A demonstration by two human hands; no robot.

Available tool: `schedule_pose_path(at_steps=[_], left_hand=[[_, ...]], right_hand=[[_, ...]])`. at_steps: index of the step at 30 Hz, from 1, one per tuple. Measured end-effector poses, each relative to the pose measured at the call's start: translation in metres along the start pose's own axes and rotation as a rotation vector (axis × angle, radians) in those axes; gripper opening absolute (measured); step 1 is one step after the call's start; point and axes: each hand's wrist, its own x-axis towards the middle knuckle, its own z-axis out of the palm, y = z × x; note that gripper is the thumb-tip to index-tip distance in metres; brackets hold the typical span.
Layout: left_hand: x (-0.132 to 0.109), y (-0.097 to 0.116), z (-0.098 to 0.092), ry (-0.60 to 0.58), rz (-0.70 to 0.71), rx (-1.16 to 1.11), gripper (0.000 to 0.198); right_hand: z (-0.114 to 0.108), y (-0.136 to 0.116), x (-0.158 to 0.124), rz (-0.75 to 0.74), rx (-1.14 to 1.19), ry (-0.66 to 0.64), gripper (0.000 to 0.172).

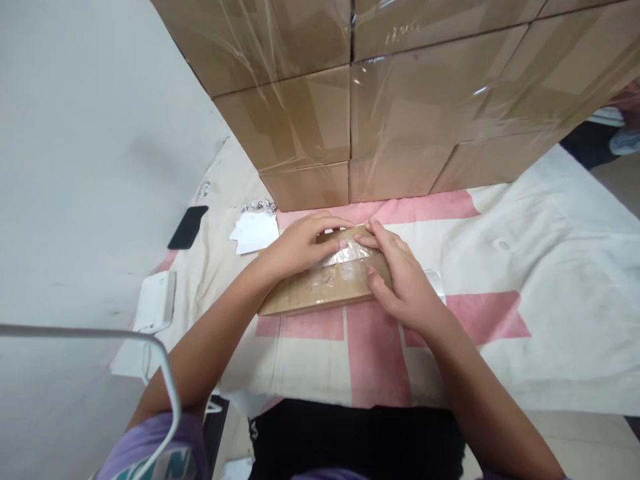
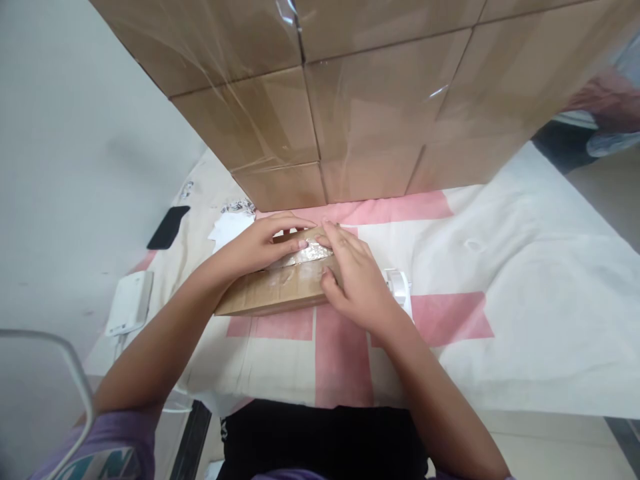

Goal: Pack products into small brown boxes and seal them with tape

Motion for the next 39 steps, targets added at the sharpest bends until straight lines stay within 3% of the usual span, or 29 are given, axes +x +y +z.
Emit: schedule_pose_path(at_steps=[4,7,9,13,16,18,24,32,39], left_hand=[[-0.003,0.004,-0.008,0.003,-0.037,-0.032,0.031],[-0.019,-0.011,-0.023,0.063,-0.166,-0.025,0.031],[-0.034,-0.043,-0.035,0.189,-0.312,-0.005,0.029],[-0.053,-0.138,-0.052,0.436,-0.666,0.185,0.038],[-0.047,-0.197,-0.059,0.513,-0.712,0.275,0.043],[-0.036,-0.219,-0.06,0.523,-0.678,0.319,0.046],[-0.017,-0.236,-0.062,0.487,-0.575,0.396,0.03],[-0.056,-0.26,-0.095,0.543,-0.737,0.361,0.03],[-0.064,-0.264,-0.095,0.49,-0.747,0.241,0.024]], right_hand=[[0.001,0.002,-0.004,0.04,0.059,0.004,0.074],[-0.001,0.001,-0.008,0.07,0.042,0.015,0.071],[-0.002,0.0,-0.01,0.083,0.021,0.025,0.07],[-0.001,-0.002,-0.011,0.085,-0.028,0.041,0.066],[0.003,-0.003,-0.009,0.074,-0.08,0.066,0.062],[0.005,-0.004,-0.007,0.064,-0.105,0.089,0.06],[0.009,-0.002,-0.007,0.048,-0.136,0.121,0.058],[0.02,-0.003,-0.009,0.093,-0.041,0.208,0.052],[0.027,-0.009,-0.009,0.128,-0.002,0.225,0.055]])
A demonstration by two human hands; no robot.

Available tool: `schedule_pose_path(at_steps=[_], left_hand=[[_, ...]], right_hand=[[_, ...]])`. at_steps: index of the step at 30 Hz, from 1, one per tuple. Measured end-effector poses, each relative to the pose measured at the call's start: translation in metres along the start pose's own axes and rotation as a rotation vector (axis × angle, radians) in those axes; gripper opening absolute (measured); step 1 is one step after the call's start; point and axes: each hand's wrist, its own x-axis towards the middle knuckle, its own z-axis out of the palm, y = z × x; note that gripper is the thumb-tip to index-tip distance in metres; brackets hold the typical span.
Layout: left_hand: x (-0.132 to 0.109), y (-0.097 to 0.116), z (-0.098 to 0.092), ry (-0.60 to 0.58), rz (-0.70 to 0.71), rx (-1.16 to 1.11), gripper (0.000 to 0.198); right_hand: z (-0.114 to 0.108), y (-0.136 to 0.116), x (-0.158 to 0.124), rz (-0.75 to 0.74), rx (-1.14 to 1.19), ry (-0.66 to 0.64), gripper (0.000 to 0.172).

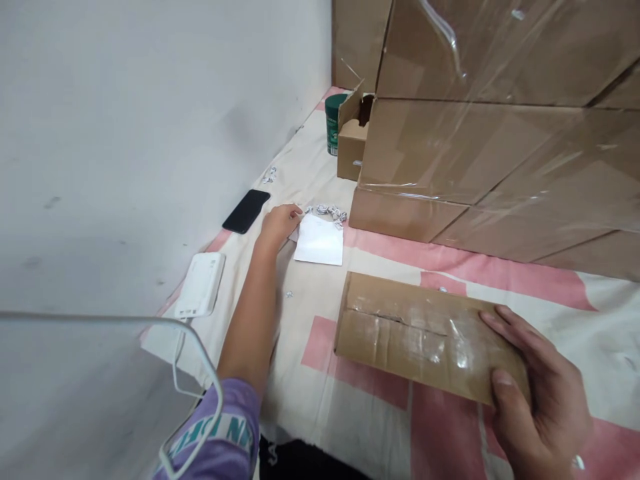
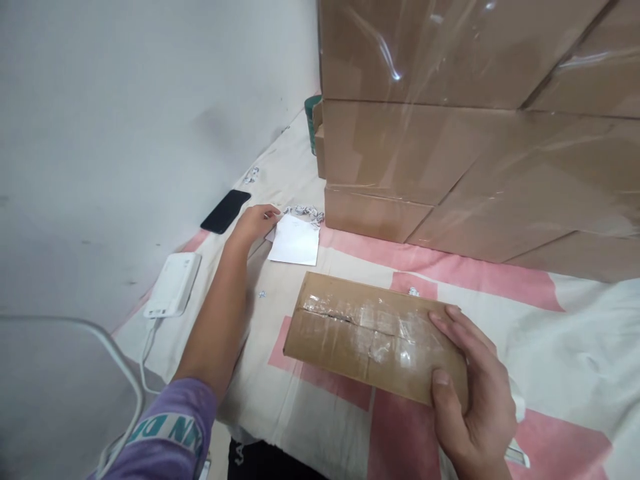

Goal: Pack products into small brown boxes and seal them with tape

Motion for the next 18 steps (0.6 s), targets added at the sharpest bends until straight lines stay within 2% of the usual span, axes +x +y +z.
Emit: schedule_pose_path(at_steps=[5,10,14,18], left_hand=[[-0.002,0.004,-0.005,-0.033,0.051,-0.08,0.025],[-0.005,0.015,-0.01,-0.001,0.099,-0.103,0.024],[-0.014,0.035,-0.017,-0.021,0.199,-0.159,0.021],[-0.027,0.06,-0.03,-0.054,0.324,-0.332,0.026]], right_hand=[[0.007,-0.004,0.001,-0.008,0.006,0.033,0.054],[0.008,-0.013,0.002,-0.005,0.003,0.055,0.048],[0.012,-0.024,0.002,0.021,0.01,0.053,0.045],[0.021,-0.03,0.0,0.069,0.01,0.075,0.045]])
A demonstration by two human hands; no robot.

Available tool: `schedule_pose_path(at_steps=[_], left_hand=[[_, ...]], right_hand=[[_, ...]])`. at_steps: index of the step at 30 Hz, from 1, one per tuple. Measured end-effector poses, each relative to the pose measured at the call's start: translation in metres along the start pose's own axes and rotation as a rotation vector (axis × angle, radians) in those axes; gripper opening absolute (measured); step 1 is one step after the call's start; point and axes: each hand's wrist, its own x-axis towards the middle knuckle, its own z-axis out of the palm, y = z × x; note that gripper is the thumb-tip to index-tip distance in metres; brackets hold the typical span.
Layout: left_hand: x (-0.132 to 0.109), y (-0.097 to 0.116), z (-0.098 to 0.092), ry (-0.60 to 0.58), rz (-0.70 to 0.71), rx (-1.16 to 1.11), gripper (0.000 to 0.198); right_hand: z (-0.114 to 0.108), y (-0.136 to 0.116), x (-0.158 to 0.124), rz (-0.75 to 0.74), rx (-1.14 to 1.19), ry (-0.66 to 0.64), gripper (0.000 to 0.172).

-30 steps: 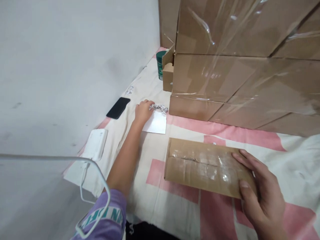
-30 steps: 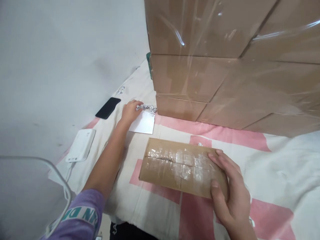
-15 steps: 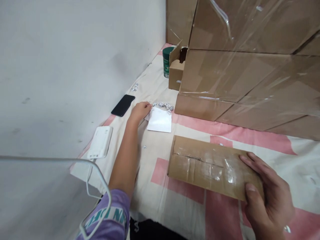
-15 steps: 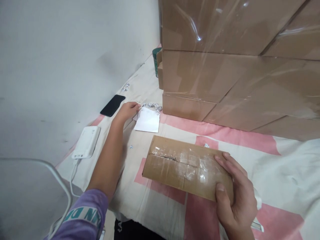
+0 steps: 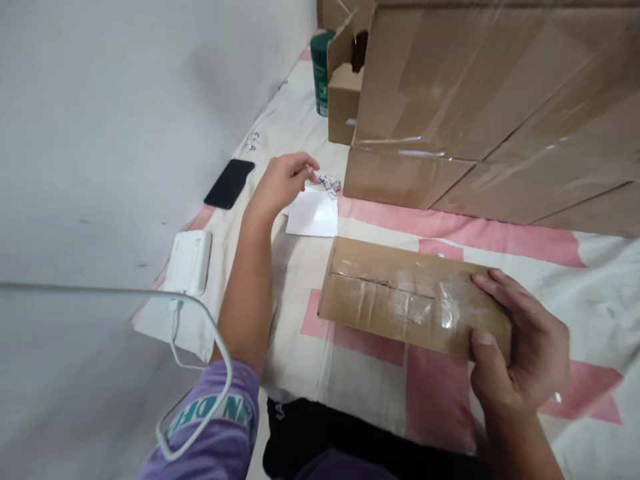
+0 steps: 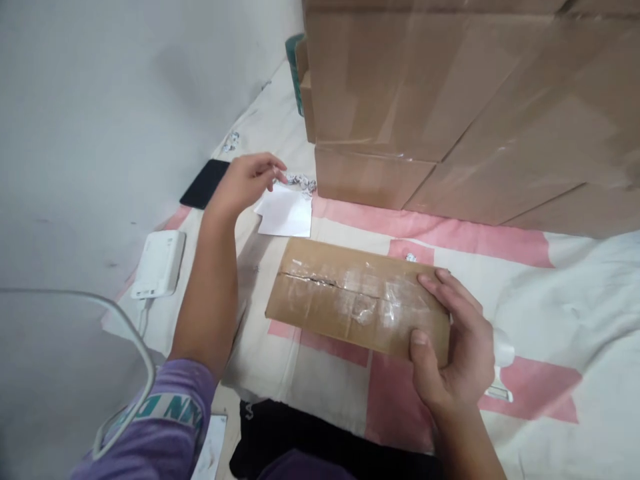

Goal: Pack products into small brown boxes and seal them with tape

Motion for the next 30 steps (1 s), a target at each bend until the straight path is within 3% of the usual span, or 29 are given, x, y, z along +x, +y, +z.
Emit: schedule_pose_path(at_steps=[4,8,10,12,15,17,23,27,30], left_hand=[[-0.007,0.03,-0.004,-0.032,0.004,-0.018,0.033],[-0.017,0.059,-0.008,-0.103,0.049,-0.026,0.031],[-0.023,0.072,-0.008,-0.187,0.056,-0.049,0.034],[-0.028,0.083,-0.006,-0.341,0.065,-0.08,0.039],[-0.033,0.094,0.001,-0.634,0.111,-0.054,0.05],[-0.036,0.099,0.006,-0.754,0.132,0.005,0.058],[-0.038,0.102,0.017,-0.921,0.095,0.037,0.05],[-0.033,0.099,0.02,-0.988,0.071,-0.042,0.046],[-0.031,0.097,0.022,-1.01,0.044,-0.072,0.044]], right_hand=[[0.001,0.006,-0.003,-0.003,0.115,0.176,0.057],[-0.019,0.021,-0.003,0.208,0.05,0.271,0.032],[-0.034,0.029,0.0,0.346,-0.099,0.188,0.021],[-0.048,0.036,0.003,0.432,-0.245,0.053,0.018],[-0.065,0.043,0.008,0.397,-0.356,-0.077,0.018],[-0.073,0.045,0.011,0.376,-0.392,-0.116,0.018],[-0.089,0.06,0.029,0.374,-0.389,-0.276,0.021],[-0.085,0.077,0.06,0.25,-0.408,-0.621,0.027],[-0.067,0.088,0.089,0.126,-0.433,-0.831,0.032]])
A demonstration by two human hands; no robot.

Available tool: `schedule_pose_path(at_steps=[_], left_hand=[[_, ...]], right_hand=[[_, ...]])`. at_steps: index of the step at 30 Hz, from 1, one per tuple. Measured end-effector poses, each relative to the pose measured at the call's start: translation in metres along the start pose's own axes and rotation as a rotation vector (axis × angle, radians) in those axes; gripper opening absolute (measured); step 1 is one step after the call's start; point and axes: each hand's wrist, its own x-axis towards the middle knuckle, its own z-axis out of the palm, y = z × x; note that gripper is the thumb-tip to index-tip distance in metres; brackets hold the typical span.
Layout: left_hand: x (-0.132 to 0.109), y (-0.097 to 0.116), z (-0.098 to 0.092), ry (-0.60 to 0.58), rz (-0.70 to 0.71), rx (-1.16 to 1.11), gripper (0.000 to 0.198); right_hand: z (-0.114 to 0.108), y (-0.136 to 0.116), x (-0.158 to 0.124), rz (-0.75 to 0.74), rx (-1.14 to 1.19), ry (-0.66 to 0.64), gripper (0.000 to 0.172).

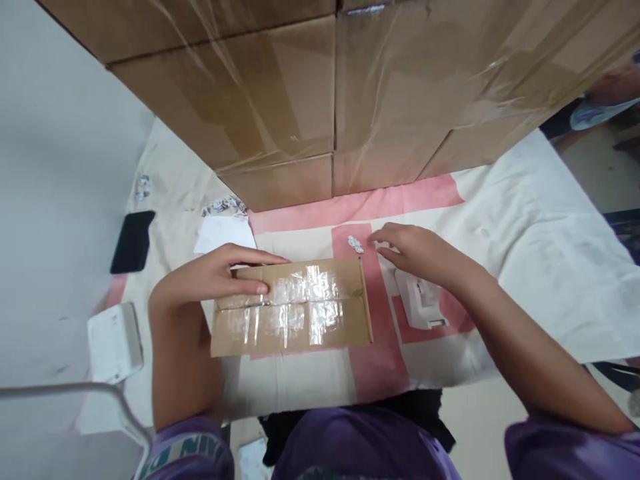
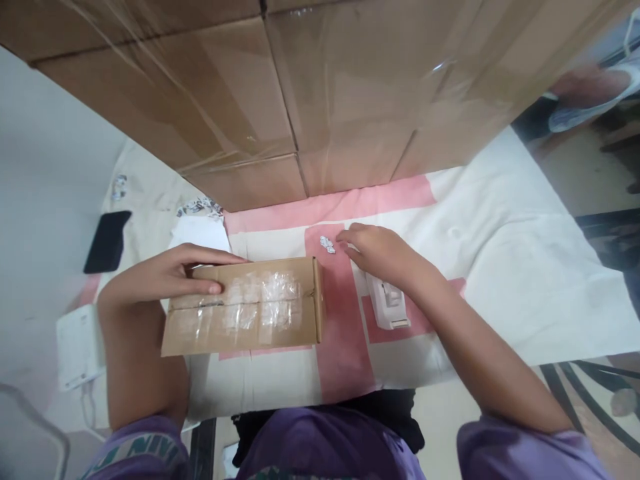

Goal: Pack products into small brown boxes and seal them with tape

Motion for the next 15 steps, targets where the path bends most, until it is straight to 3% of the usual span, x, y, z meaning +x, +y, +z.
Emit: schedule_pose_path(at_steps=[6,15], left_hand=[[0.002,-0.001,0.0,-0.008,-0.024,-0.029,0.044],[0.004,-0.005,-0.001,-0.025,0.004,-0.005,0.045]], right_hand=[[0.009,0.001,0.06,-0.063,-0.122,-0.196,0.021],[0.009,-0.006,0.071,-0.066,-0.069,-0.245,0.012]])
